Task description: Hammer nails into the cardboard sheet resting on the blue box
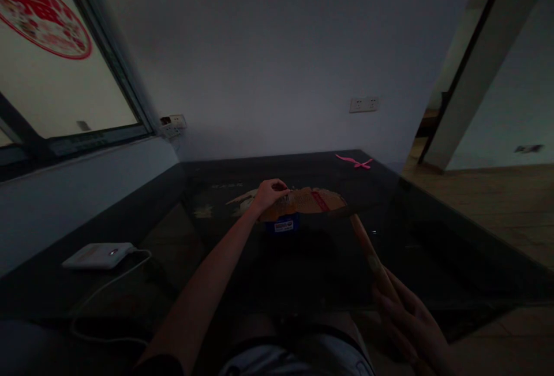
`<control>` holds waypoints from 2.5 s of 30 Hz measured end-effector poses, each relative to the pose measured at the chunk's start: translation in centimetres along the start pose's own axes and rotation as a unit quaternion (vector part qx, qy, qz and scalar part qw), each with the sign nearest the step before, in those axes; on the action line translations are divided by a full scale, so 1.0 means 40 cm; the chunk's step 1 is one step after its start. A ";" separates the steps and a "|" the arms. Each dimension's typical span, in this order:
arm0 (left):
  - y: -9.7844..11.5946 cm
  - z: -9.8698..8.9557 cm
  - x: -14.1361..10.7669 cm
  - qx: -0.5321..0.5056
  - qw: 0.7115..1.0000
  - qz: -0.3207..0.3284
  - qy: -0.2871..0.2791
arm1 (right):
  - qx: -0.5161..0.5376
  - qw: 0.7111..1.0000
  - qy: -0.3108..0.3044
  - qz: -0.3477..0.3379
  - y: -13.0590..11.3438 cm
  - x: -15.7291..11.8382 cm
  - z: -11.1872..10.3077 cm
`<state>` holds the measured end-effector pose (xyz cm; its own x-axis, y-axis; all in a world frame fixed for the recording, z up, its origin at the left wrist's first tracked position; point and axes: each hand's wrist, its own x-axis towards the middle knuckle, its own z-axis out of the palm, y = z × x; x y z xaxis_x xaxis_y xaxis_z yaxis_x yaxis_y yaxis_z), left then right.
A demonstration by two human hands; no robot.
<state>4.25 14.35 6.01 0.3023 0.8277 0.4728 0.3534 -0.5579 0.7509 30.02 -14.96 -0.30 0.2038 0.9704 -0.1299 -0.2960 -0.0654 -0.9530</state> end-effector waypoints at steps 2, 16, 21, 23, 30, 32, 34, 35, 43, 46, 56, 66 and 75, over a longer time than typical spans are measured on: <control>-0.002 0.000 -0.004 -0.005 1.000 0.007 0.000 | -0.003 1.000 0.000 0.003 -0.005 0.002 0.001; 0.011 0.000 -0.016 -0.007 1.000 0.005 -0.022 | -0.057 0.993 -0.086 -0.051 -0.141 0.065 0.068; 0.012 0.000 -0.021 0.007 1.000 -0.006 -0.030 | -0.198 0.961 -0.152 -0.117 -0.292 0.136 0.144; 0.011 0.002 -0.021 0.009 0.999 -0.009 -0.031 | -0.236 0.943 -0.188 -0.139 -0.344 0.158 0.184; 0.008 0.007 -0.021 0.025 0.999 -0.014 -0.028 | -0.332 0.897 -0.260 -0.137 -0.373 0.216 0.267; 0.007 0.007 -0.021 0.030 0.999 -0.019 -0.024 | -0.361 0.881 -0.278 -0.126 -0.358 0.228 0.269; 0.006 0.008 -0.021 0.033 0.999 -0.023 -0.022 | -0.378 0.871 -0.288 -0.125 -0.350 0.232 0.268; 0.005 0.009 -0.021 0.033 0.999 -0.026 -0.022 | -0.382 0.869 -0.288 -0.126 -0.349 0.231 0.267; -0.002 0.012 -0.014 0.034 0.999 -0.030 -0.025 | -0.363 0.887 -0.256 -0.127 -0.337 0.224 0.269; -0.002 0.007 -0.014 0.049 0.998 -0.029 -0.021 | -0.379 0.880 -0.261 -0.116 -0.326 0.234 0.263; -0.002 0.012 -0.017 0.054 0.998 -0.038 -0.021 | -0.369 0.887 -0.250 -0.123 -0.326 0.219 0.258; 0.013 0.011 -0.022 0.046 0.997 -0.055 -0.017 | -0.368 0.884 -0.244 -0.152 -0.334 0.207 0.255; -0.004 0.005 -0.021 0.037 0.998 -0.055 -0.019 | -0.397 0.874 -0.239 -0.143 -0.318 0.212 0.256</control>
<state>4.12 13.72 5.42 0.2910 0.8820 0.3707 0.4502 -0.4681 0.7604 25.97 -3.51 13.54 -0.3068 0.9472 0.0928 0.4831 0.2390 -0.8423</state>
